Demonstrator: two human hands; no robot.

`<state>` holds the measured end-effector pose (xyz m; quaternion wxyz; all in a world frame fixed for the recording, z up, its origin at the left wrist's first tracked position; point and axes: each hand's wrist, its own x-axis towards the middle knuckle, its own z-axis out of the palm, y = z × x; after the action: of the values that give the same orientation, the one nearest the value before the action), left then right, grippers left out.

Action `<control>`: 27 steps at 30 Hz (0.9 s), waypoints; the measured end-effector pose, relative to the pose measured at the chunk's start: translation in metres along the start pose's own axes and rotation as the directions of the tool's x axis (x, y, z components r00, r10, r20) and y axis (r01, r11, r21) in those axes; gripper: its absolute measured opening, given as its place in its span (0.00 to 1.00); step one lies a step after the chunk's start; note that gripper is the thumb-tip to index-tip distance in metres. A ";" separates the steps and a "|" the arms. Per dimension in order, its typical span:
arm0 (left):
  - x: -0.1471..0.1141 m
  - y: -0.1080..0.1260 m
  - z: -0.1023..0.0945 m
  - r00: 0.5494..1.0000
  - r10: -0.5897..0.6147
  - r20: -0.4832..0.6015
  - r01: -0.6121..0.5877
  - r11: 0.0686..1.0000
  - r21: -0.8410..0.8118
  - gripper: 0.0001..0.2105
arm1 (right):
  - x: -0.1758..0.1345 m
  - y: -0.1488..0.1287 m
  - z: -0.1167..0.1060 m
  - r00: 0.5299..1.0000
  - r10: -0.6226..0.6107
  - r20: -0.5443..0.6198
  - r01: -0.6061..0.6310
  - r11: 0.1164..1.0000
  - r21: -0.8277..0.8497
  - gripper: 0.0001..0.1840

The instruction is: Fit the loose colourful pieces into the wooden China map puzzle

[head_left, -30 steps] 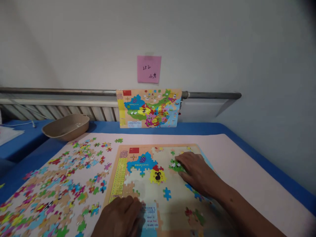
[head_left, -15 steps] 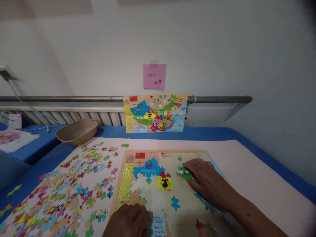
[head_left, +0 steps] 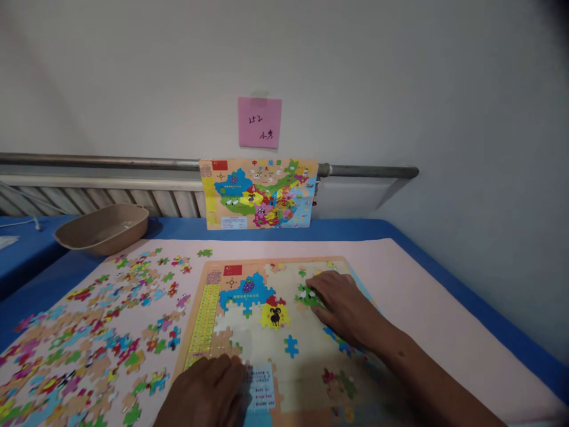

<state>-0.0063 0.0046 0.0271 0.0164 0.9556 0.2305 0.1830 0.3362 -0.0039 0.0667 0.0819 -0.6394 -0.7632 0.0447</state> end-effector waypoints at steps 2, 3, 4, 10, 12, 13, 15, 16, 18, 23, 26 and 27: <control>0.002 0.001 -0.001 1.000 0.007 -0.020 -0.007 1.000 0.001 0.10 | 0.000 -0.002 -0.004 1.000 0.004 -0.002 -0.004 1.000 -0.012 0.19; 0.003 0.002 -0.002 0.999 0.008 -0.034 -0.008 1.000 0.002 0.11 | 0.000 -0.004 -0.005 1.000 0.002 -0.001 -0.002 1.000 -0.016 0.18; 0.003 0.002 -0.002 0.999 0.011 -0.047 -0.011 1.000 0.001 0.11 | -0.002 -0.007 -0.006 1.000 -0.004 0.001 0.004 1.000 -0.011 0.16; 0.003 0.002 0.000 0.999 -0.004 -0.032 0.004 1.000 -0.021 0.12 | -0.033 -0.041 0.012 0.998 -0.061 0.020 0.055 0.974 0.218 0.12; 0.002 0.002 0.000 1.000 0.000 -0.025 -0.001 1.000 -0.031 0.12 | -0.041 -0.052 0.021 0.999 -0.034 0.036 0.024 0.968 0.248 0.17; 0.002 0.002 0.001 1.000 0.003 -0.028 -0.004 0.999 -0.035 0.12 | -0.043 -0.056 0.023 0.999 -0.019 0.045 0.007 0.968 0.252 0.18; 0.001 0.003 0.002 0.999 -0.009 -0.034 0.007 0.999 -0.037 0.11 | -0.044 -0.061 0.027 0.998 0.005 0.057 -0.019 0.968 0.249 0.19; 0.001 0.003 0.003 0.999 -0.019 -0.035 0.018 0.999 -0.037 0.11 | -0.043 -0.062 0.028 0.998 0.007 0.058 -0.021 0.969 0.246 0.18; 0.000 0.003 0.004 0.999 -0.040 -0.003 0.040 0.999 -0.037 0.11 | -0.039 -0.061 0.030 0.998 0.006 0.060 -0.020 0.971 0.239 0.16; 0.002 0.003 0.004 0.997 -0.066 0.049 0.067 0.998 -0.013 0.12 | -0.034 -0.057 0.040 0.999 -0.039 0.033 0.031 0.975 0.221 0.13; 0.005 0.003 0.003 0.997 -0.077 0.023 0.077 0.997 -0.001 0.13 | -0.033 -0.057 0.045 0.998 -0.056 0.013 0.052 0.979 0.196 0.14; 0.006 0.003 0.003 0.997 -0.075 0.015 0.075 0.997 0.004 0.13 | -0.033 -0.057 0.046 0.998 -0.057 0.009 0.054 0.981 0.185 0.14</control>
<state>0.0009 0.0045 0.0270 0.0232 0.9476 0.2664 0.1746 0.2783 -0.0452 0.0293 0.1368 -0.6072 -0.7738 0.1176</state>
